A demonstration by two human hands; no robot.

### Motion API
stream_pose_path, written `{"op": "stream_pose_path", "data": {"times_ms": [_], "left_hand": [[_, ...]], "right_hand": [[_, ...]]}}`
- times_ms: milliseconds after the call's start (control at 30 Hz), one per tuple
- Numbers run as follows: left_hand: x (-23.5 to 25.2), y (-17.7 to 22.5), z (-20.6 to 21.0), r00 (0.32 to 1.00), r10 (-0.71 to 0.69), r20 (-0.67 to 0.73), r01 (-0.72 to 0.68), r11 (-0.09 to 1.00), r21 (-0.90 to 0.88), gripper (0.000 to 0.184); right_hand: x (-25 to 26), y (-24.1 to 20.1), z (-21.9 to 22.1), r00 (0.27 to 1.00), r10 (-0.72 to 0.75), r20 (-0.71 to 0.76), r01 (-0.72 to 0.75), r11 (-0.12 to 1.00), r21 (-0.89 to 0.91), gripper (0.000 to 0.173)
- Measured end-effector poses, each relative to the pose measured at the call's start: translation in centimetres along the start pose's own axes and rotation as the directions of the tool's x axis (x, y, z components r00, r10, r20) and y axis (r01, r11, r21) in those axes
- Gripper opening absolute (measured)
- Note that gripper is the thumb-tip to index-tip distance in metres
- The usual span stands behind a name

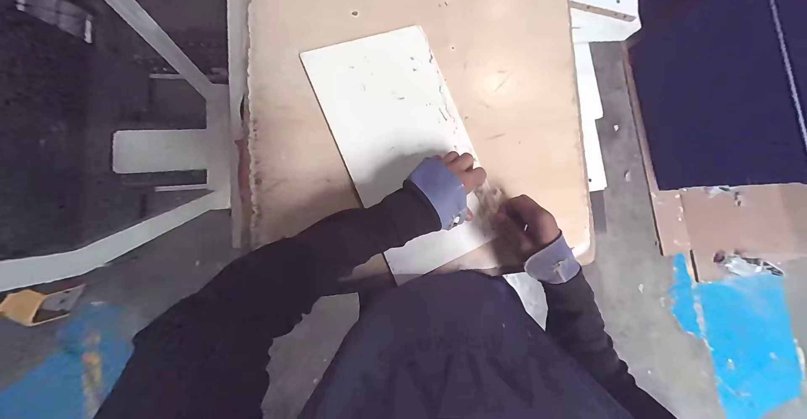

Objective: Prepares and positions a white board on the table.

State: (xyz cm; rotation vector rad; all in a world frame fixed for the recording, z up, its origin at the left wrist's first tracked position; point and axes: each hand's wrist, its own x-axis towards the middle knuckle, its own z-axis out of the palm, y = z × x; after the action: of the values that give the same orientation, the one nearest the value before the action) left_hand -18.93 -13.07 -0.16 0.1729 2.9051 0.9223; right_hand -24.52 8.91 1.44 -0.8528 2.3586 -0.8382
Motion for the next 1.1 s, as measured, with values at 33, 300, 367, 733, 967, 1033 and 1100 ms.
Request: {"op": "stream_pose_path", "data": {"times_ms": [33, 300, 367, 733, 967, 1033, 1100], "left_hand": [[0.0, 0.0, 0.1, 1.0, 0.01, -0.003, -0.01, 1.0, -0.002, 0.057], [1.2, -2.0, 3.7, 0.949, 0.106, -0.298, -0.105, 0.994, 0.02, 0.053], [1.9, -2.6, 4.5, 0.933, 0.072, -0.354, -0.083, 0.996, -0.015, 0.058], [2.6, -2.9, -1.4, 0.985, -0.138, -0.104, 0.142, 0.989, 0.029, 0.04], [2.5, -3.7, -6.7, 0.988, -0.146, 0.049, 0.143, 0.988, 0.061, 0.032], [3.2, -3.1, -6.4, 0.986, -0.11, 0.128, 0.105, 0.994, 0.044, 0.032], [3.9, -2.4, -5.2, 0.98, -0.076, 0.182, 0.069, 0.997, 0.046, 0.033]], "right_hand": [[-0.1, 0.2, 0.0, 1.0, -0.015, -0.009, 0.015, 0.998, 0.066, 0.023], [0.9, -0.8, -1.1, 0.984, -0.121, -0.131, 0.169, 0.861, 0.479, 0.006], [0.9, -1.1, -1.6, 0.977, -0.148, -0.151, 0.204, 0.846, 0.492, 0.005], [-1.8, 4.3, -9.2, 0.85, 0.075, -0.522, -0.062, 0.997, 0.043, 0.022], [-6.2, 9.8, -13.3, 0.624, 0.589, -0.514, -0.758, 0.617, -0.212, 0.045], [-6.6, 10.9, -12.8, 0.586, 0.641, -0.496, -0.784, 0.603, -0.147, 0.045], [-7.0, 12.5, -12.5, 0.565, 0.686, -0.459, -0.796, 0.599, -0.083, 0.047]]}}
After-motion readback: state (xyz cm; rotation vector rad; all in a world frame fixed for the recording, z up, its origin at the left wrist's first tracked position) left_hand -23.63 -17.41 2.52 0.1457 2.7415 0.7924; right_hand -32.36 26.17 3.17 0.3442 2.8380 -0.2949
